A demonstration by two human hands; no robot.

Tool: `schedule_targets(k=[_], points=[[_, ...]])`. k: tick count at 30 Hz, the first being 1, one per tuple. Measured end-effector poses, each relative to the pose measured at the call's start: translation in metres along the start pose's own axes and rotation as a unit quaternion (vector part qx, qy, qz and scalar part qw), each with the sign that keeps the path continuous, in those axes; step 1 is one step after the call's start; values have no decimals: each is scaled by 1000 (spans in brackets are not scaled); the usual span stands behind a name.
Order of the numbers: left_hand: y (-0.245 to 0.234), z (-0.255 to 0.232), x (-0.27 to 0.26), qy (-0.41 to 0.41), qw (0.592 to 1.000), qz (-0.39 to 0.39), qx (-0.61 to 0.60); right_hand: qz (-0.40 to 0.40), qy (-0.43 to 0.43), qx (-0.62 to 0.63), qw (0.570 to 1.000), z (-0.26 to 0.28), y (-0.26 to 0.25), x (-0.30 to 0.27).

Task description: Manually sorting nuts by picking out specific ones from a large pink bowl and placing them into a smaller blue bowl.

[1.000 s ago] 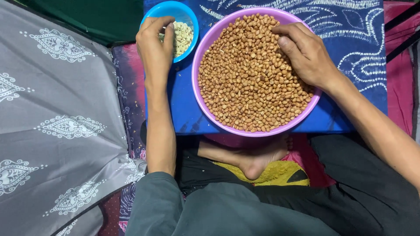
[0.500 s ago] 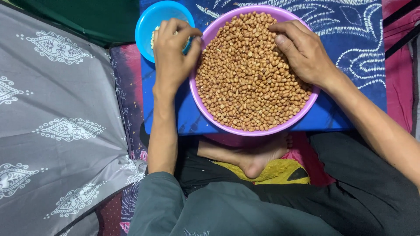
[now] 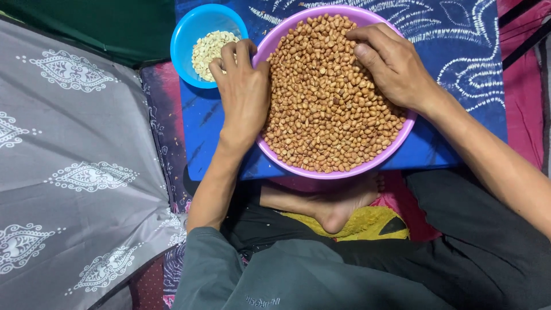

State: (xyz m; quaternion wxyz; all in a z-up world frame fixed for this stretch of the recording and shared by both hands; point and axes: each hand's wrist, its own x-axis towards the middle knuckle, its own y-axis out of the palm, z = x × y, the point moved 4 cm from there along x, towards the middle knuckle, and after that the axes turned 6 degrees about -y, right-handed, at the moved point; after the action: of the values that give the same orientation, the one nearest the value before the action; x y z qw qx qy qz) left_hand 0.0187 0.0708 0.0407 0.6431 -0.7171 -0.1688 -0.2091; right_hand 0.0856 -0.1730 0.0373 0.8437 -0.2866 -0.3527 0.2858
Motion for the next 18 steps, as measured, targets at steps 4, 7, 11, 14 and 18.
schedule_targets(k=[4, 7, 11, 14, 18], points=[[7, -1, -1, 5, 1000, 4, 22, 1, 5, -5, 1000, -3, 1, -1], [10, 1, 0, 6, 999, 2, 33, 5, 4, -11, 1000, -5, 2, -2], [19, 5, 2, 9, 999, 18, 32, 6, 11, -11, 1000, -3, 1, -1], [22, 3, 1, 16, 999, 22, 30, 3, 7, -9, 1000, 0, 0, -1], [29, 7, 2, 32, 998, 51, -8, 0, -4, -11, 1000, -1, 1, -1]])
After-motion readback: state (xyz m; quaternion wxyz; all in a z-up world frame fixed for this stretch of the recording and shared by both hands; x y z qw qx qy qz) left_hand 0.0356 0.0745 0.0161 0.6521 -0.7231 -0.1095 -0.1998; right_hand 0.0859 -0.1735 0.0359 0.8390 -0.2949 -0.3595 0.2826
